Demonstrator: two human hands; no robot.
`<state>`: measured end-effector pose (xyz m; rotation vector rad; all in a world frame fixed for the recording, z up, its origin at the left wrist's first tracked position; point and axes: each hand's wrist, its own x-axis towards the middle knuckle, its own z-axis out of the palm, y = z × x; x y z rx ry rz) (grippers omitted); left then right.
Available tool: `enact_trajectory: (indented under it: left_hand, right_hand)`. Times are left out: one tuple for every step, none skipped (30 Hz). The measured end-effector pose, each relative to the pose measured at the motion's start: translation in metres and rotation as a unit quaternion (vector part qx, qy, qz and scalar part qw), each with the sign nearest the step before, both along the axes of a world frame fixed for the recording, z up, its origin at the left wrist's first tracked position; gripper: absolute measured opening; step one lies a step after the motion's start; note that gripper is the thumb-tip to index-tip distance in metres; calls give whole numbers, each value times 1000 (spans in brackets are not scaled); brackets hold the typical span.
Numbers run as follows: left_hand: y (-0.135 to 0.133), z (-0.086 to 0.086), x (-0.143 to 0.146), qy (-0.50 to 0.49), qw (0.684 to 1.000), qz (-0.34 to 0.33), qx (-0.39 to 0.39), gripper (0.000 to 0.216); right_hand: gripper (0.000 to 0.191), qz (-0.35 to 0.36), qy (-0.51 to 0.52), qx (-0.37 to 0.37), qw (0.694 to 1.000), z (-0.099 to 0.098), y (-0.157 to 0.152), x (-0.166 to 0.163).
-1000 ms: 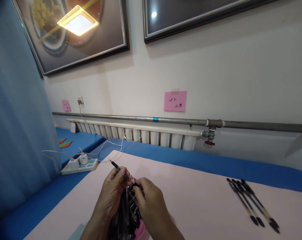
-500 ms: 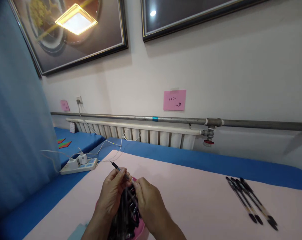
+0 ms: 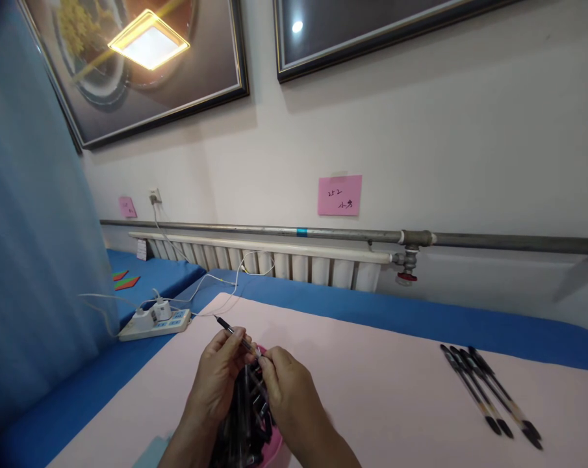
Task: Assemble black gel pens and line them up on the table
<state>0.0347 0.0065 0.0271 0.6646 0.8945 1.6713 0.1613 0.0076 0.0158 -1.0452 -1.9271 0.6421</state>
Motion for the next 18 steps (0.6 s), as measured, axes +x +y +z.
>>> enact_trajectory:
  left_hand:
    - [0,0,0,1,1000,-2,-2,24]
    - [0,0,0,1,1000,-5,-3,24]
    - [0,-1,0,1,1000,-9,-4,23]
    - [-1,-1,0,1,1000,-12,-5,23]
    - [-1,0,0,1,1000,-14,-6,23]
    - [-1,0,1,1,1000,-14,-5,23]
    - [-2,0,1,-1,1000,-13,-3,24]
    - [-2,1,1,-2,1000,-14,-2,25]
    - [-2,1,1,-3,1000,-15,-1,26]
    - [-2,2,1,-2,1000,-14,-1,27]
    - [-2,2,0,1,1000,-13,-1,28]
    - [-1,2,0,5,1000,-11,-2,28]
    - [-1,2,-1,8,1000,-7,-1,28]
    - [-1,1,-1,10,1000,-4,0,27]
    - [-1,1,-2,11,1000,-1,2,27]
    - [-1,0,-2,11,1000,1,3,26]
    - [0,0,-2,11,1000,3,3,25]
    - [0,0,-2,11,1000,3,3,25]
  right_hand:
    - [18,2,-5,-6,1000,-1,0,0]
    - [12,3,-10,-7,1000,-2,0,0]
    - [7,0,-15,-3,1000,-4,0,0]
    - [5,-6,-19,6,1000,-6,1,0]
    - [5,-13,-24,17,999,-8,1,0]
    - [9,-17,-29,30,999,-9,1,0]
    - [14,-18,-36,41,998,-10,1,0]
    - [18,-16,-43,51,998,-10,1,0]
    - [20,-13,-50,60,997,-11,1,-1]
    - [21,-9,-56,67,996,-10,1,-1]
    - [20,-7,-60,74,995,-10,0,-1]
    - [18,-7,-61,80,995,-9,0,0]
    - [14,-11,-61,87,994,-9,0,0]
    - [11,-15,-60,94,994,-8,-1,0]
    - [10,-19,-61,101,993,-8,-1,1]
    - [11,-21,-64,108,992,-8,-1,1]
    - [14,-21,-69,115,991,-7,-1,1]
    - [18,-18,-73,118,990,-7,-2,2]
